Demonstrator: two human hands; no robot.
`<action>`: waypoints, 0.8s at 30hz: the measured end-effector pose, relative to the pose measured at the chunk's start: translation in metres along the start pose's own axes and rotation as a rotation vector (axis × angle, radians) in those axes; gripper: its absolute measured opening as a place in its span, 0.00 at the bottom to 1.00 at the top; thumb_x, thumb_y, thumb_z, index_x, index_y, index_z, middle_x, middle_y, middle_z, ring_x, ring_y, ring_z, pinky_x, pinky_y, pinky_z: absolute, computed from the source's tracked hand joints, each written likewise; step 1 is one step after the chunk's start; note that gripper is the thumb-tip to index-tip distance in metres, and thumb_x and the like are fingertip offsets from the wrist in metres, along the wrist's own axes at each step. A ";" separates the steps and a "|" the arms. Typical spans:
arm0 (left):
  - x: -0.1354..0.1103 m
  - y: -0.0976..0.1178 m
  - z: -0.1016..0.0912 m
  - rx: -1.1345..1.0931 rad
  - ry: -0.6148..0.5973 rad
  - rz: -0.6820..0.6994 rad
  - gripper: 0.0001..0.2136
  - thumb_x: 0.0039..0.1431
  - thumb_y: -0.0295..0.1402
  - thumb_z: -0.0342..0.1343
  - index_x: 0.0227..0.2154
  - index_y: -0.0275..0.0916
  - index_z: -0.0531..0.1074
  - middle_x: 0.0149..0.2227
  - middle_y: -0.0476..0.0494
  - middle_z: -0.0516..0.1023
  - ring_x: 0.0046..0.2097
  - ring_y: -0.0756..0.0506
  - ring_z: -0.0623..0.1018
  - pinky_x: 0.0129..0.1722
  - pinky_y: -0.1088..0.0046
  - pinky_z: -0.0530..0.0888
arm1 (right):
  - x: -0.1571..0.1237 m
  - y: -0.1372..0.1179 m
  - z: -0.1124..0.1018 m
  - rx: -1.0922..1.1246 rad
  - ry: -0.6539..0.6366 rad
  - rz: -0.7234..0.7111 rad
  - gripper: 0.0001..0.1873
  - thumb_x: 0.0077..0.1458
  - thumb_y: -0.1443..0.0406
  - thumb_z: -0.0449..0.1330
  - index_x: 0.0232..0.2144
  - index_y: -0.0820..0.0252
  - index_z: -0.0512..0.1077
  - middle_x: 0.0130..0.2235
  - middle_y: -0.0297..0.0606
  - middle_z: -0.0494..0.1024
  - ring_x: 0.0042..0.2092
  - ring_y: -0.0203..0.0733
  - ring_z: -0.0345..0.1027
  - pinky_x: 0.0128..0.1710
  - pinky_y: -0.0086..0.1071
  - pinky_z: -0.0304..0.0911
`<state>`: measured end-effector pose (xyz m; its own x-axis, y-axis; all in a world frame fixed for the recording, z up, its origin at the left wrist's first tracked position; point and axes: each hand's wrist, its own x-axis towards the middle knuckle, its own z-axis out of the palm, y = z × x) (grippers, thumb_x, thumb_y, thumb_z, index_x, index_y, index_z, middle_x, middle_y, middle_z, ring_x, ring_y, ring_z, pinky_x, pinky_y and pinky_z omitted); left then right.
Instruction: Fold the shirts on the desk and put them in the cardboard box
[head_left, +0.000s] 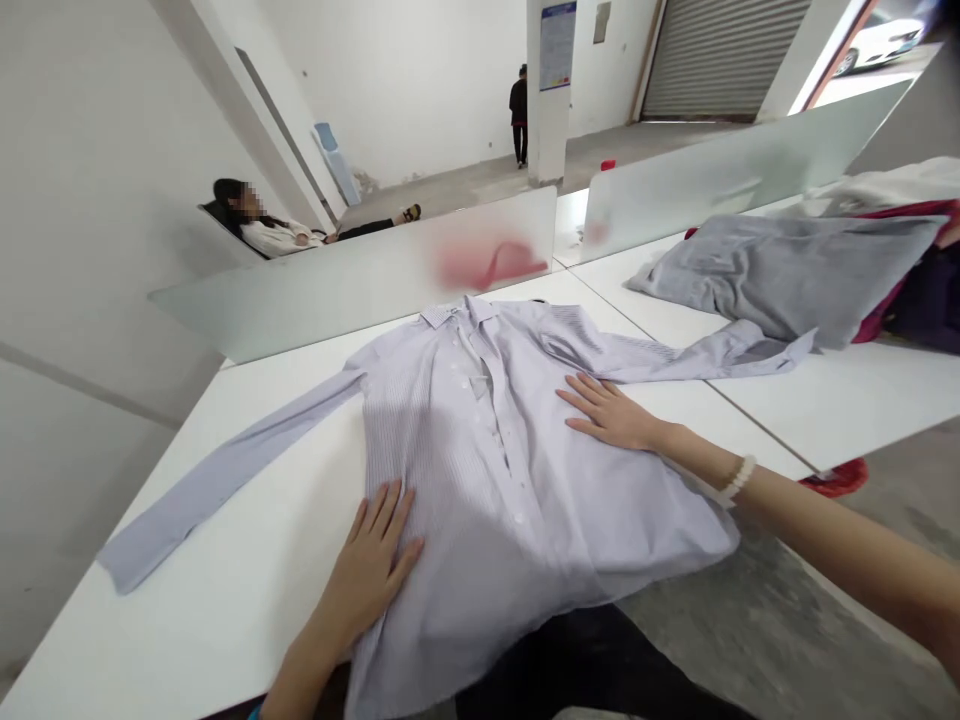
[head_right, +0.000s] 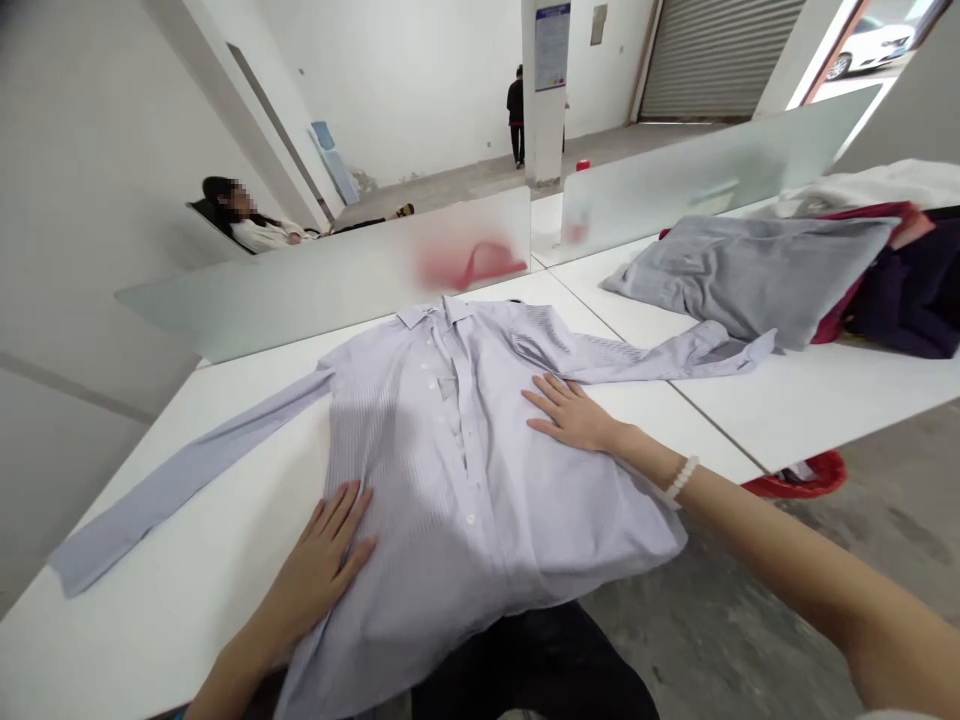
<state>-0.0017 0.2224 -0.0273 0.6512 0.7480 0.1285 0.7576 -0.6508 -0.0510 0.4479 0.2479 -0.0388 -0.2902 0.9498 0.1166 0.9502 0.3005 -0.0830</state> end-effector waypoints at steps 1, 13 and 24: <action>-0.005 0.001 -0.001 0.008 -0.013 0.012 0.32 0.63 0.45 0.44 0.66 0.42 0.43 0.66 0.39 0.52 0.66 0.38 0.54 0.61 0.51 0.59 | -0.005 0.005 -0.001 0.003 0.010 -0.007 0.32 0.63 0.48 0.42 0.65 0.55 0.52 0.67 0.43 0.47 0.67 0.50 0.36 0.63 0.49 0.43; 0.097 -0.007 -0.039 -0.198 0.029 -0.065 0.22 0.65 0.43 0.38 0.49 0.38 0.71 0.56 0.39 0.71 0.58 0.40 0.68 0.59 0.55 0.62 | -0.033 -0.057 -0.029 -0.041 0.098 -0.101 0.26 0.64 0.54 0.49 0.59 0.58 0.62 0.63 0.47 0.58 0.65 0.56 0.47 0.60 0.54 0.48; 0.309 0.010 0.014 -0.289 0.060 -0.172 0.22 0.65 0.39 0.40 0.56 0.33 0.64 0.57 0.31 0.68 0.61 0.36 0.64 0.60 0.54 0.57 | -0.090 -0.062 -0.001 -0.082 0.243 0.097 0.28 0.64 0.55 0.49 0.64 0.54 0.54 0.65 0.42 0.55 0.65 0.53 0.46 0.59 0.55 0.54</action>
<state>0.2075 0.4494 -0.0022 0.5044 0.8467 0.1696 0.8065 -0.5321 0.2577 0.4157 0.1438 -0.0430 -0.1710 0.9222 0.3467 0.9811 0.1917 -0.0258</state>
